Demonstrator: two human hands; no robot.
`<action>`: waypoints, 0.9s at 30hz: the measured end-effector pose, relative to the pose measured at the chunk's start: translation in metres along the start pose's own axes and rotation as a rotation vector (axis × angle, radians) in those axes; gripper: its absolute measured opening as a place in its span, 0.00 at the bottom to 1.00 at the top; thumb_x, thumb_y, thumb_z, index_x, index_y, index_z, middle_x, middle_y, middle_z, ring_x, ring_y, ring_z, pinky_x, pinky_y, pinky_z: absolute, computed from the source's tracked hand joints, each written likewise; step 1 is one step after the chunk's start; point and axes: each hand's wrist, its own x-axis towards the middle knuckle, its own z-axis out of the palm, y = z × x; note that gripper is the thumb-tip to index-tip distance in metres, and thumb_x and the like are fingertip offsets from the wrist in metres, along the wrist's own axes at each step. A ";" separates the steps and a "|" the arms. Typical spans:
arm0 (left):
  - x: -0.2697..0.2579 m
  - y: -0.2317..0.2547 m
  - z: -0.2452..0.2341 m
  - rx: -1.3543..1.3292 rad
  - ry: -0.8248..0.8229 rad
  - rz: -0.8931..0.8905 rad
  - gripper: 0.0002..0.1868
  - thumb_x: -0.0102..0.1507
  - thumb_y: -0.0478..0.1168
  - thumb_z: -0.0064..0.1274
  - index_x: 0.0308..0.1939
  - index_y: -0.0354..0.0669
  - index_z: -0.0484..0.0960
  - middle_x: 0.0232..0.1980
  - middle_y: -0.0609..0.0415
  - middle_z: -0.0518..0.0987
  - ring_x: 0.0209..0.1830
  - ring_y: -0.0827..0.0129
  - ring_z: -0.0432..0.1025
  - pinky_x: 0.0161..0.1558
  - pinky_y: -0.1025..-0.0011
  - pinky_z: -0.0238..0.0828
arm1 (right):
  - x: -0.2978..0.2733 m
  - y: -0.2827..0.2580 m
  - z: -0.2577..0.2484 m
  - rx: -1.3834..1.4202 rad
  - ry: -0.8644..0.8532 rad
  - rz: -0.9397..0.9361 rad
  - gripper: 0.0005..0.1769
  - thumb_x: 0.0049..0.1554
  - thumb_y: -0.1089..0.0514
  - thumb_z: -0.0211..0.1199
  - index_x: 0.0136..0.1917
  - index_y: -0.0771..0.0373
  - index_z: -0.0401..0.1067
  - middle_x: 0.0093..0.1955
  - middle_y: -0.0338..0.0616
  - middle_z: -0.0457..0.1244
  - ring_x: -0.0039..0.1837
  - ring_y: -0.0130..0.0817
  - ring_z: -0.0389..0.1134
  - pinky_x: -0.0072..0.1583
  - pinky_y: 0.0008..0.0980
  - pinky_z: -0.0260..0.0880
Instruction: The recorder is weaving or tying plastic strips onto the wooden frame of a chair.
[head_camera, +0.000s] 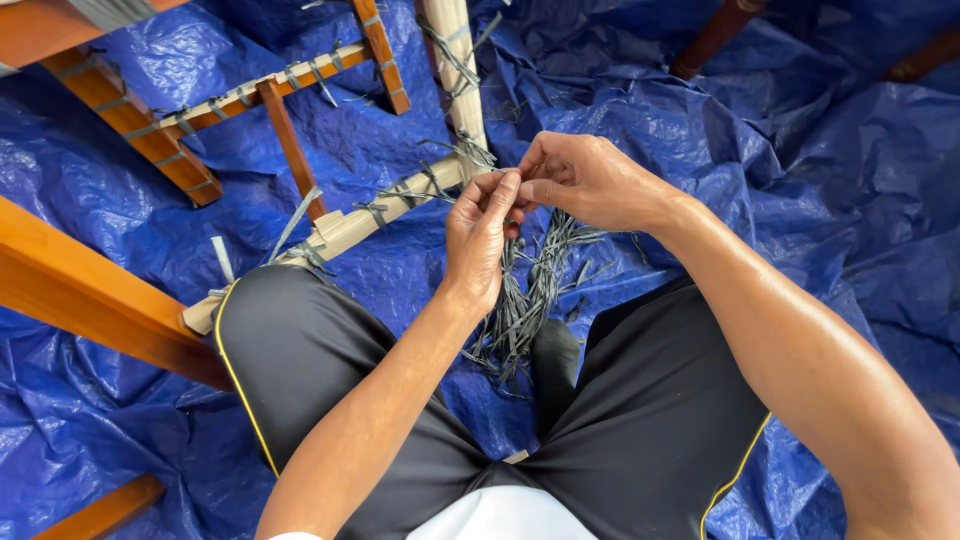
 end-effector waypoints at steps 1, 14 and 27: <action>0.001 0.000 -0.002 -0.009 0.019 -0.002 0.10 0.68 0.47 0.58 0.46 0.45 0.81 0.36 0.65 0.78 0.34 0.82 0.69 0.36 0.80 0.63 | 0.003 0.001 0.002 0.037 0.000 -0.009 0.14 0.61 0.55 0.63 0.54 0.67 0.71 0.42 0.43 0.71 0.47 0.26 0.73 0.48 0.30 0.72; 0.039 -0.069 -0.042 0.124 0.275 -0.142 0.09 0.66 0.43 0.55 0.46 0.44 0.81 0.39 0.62 0.78 0.31 0.80 0.70 0.32 0.78 0.65 | 0.032 0.074 -0.023 -0.213 0.499 0.137 0.06 0.63 0.61 0.60 0.48 0.66 0.73 0.38 0.48 0.70 0.40 0.33 0.72 0.45 0.34 0.73; 0.107 -0.130 -0.125 0.460 0.620 -0.039 0.11 0.64 0.34 0.52 0.49 0.33 0.79 0.44 0.47 0.83 0.38 0.65 0.78 0.42 0.67 0.73 | 0.098 0.136 0.010 -0.704 0.394 0.212 0.06 0.55 0.59 0.63 0.43 0.63 0.77 0.43 0.57 0.70 0.49 0.59 0.70 0.51 0.53 0.72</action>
